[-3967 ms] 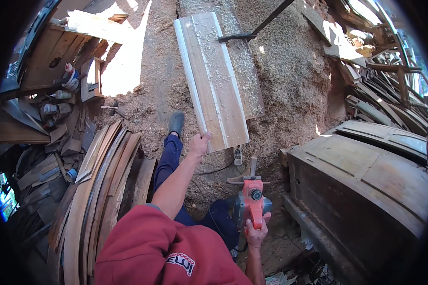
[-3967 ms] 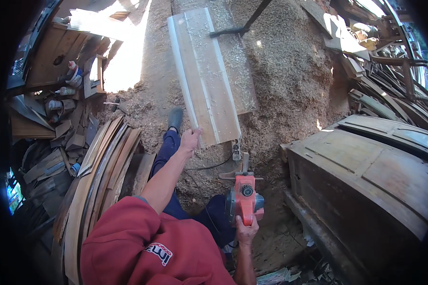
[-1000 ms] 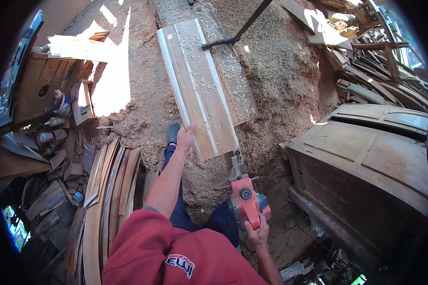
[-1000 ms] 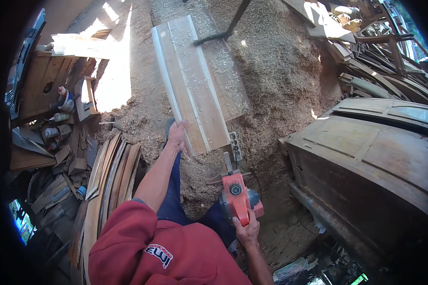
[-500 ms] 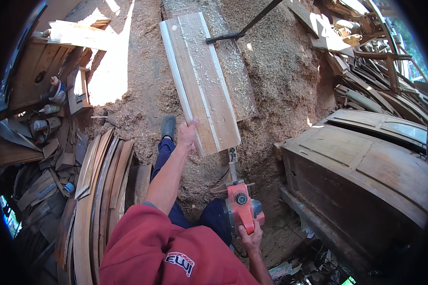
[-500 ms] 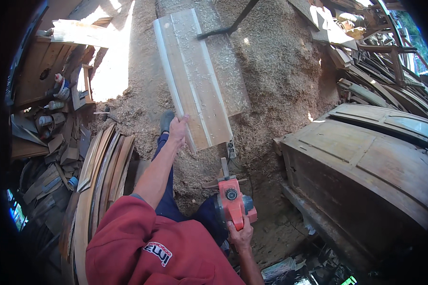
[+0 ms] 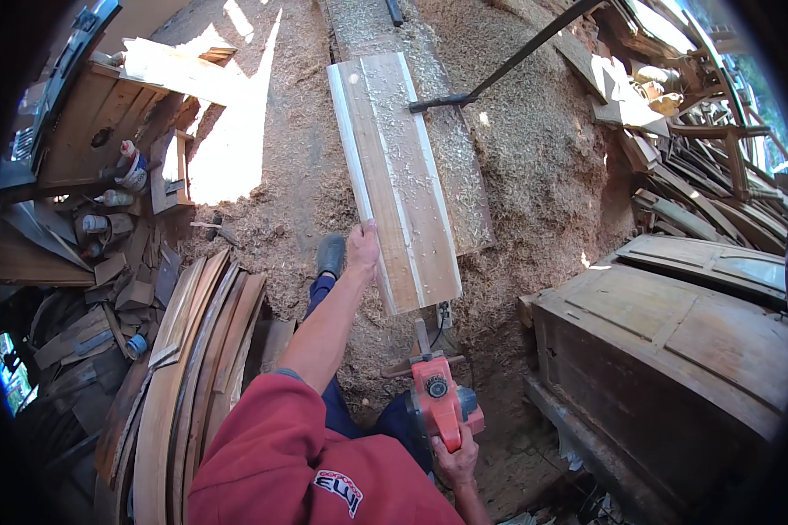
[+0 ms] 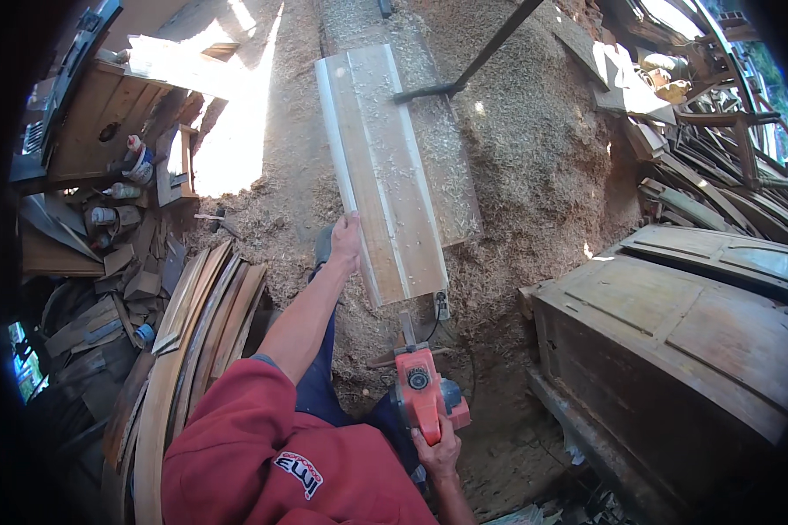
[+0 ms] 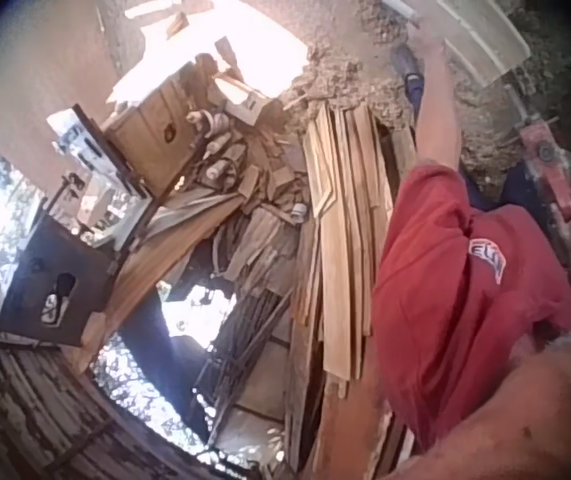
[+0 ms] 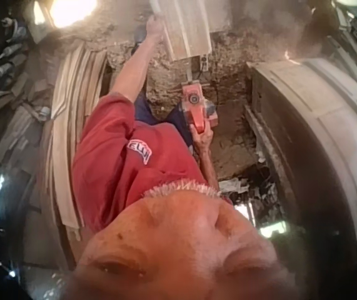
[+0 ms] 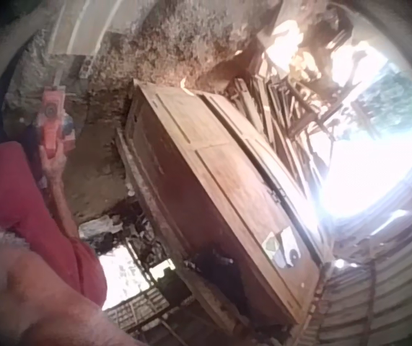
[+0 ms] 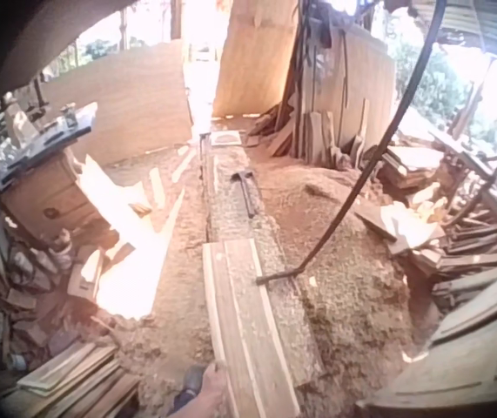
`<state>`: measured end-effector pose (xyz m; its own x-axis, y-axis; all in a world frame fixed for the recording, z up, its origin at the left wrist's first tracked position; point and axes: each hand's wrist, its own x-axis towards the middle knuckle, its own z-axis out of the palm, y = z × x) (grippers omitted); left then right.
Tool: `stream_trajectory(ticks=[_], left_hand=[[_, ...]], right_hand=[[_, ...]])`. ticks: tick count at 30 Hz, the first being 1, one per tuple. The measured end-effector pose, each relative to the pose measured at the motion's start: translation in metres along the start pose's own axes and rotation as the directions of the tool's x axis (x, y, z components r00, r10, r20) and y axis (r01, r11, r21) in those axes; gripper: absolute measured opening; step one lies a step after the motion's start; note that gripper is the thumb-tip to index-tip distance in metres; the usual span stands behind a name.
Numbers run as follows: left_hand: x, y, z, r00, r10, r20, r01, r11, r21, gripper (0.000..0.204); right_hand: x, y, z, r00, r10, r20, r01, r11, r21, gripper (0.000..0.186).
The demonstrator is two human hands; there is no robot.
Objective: The person uses a pry bar and hammer to remove a piece from a wooden board and then uses an electric planer to smooth the surface of the wood.
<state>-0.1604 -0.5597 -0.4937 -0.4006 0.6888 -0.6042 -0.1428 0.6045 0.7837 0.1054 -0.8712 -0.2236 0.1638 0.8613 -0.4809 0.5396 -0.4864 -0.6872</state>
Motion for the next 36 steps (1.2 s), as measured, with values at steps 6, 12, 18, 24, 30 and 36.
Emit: stream_trajectory(ticks=[6, 12, 18, 24, 30, 36], left_hand=[[0.009, -0.018, 0.004, 0.999, -0.008, -0.031, 0.002, 0.978, -0.207, 0.031], [-0.009, -0.002, 0.018, 0.998, -0.043, 0.034, 0.053, 0.933, -0.357, 0.038], [-0.004, 0.015, -0.003, 0.999, -0.031, -0.019, 0.026, 0.972, -0.235, 0.044], [-0.021, 0.045, 0.007, 0.848, 0.441, -0.293, -0.281, 0.844, 0.456, 0.052], [-0.035, 0.088, 0.069, 0.612, 0.723, 0.32, -0.684, 0.281, 0.673, 0.061], [-0.012, 0.078, 0.137, 0.773, 0.55, 0.317, -0.481, 0.18, 0.858, 0.083]], right_hand=[[0.001, -0.004, 0.001, 0.999, -0.043, 0.032, 0.044, 0.998, -0.044, 0.042], [-0.014, 0.005, -0.01, 0.998, 0.046, -0.031, -0.048, 0.998, -0.051, 0.041], [-0.021, 0.001, -0.004, 0.988, 0.133, -0.074, -0.132, 0.991, 0.023, 0.04], [-0.023, 0.045, 0.002, 0.956, 0.258, -0.141, -0.247, 0.965, 0.089, 0.038], [0.02, 0.053, -0.015, 0.916, 0.315, -0.249, -0.285, 0.947, 0.148, 0.034], [0.11, 0.089, -0.029, 0.865, 0.347, -0.364, -0.271, 0.931, 0.243, 0.028]])
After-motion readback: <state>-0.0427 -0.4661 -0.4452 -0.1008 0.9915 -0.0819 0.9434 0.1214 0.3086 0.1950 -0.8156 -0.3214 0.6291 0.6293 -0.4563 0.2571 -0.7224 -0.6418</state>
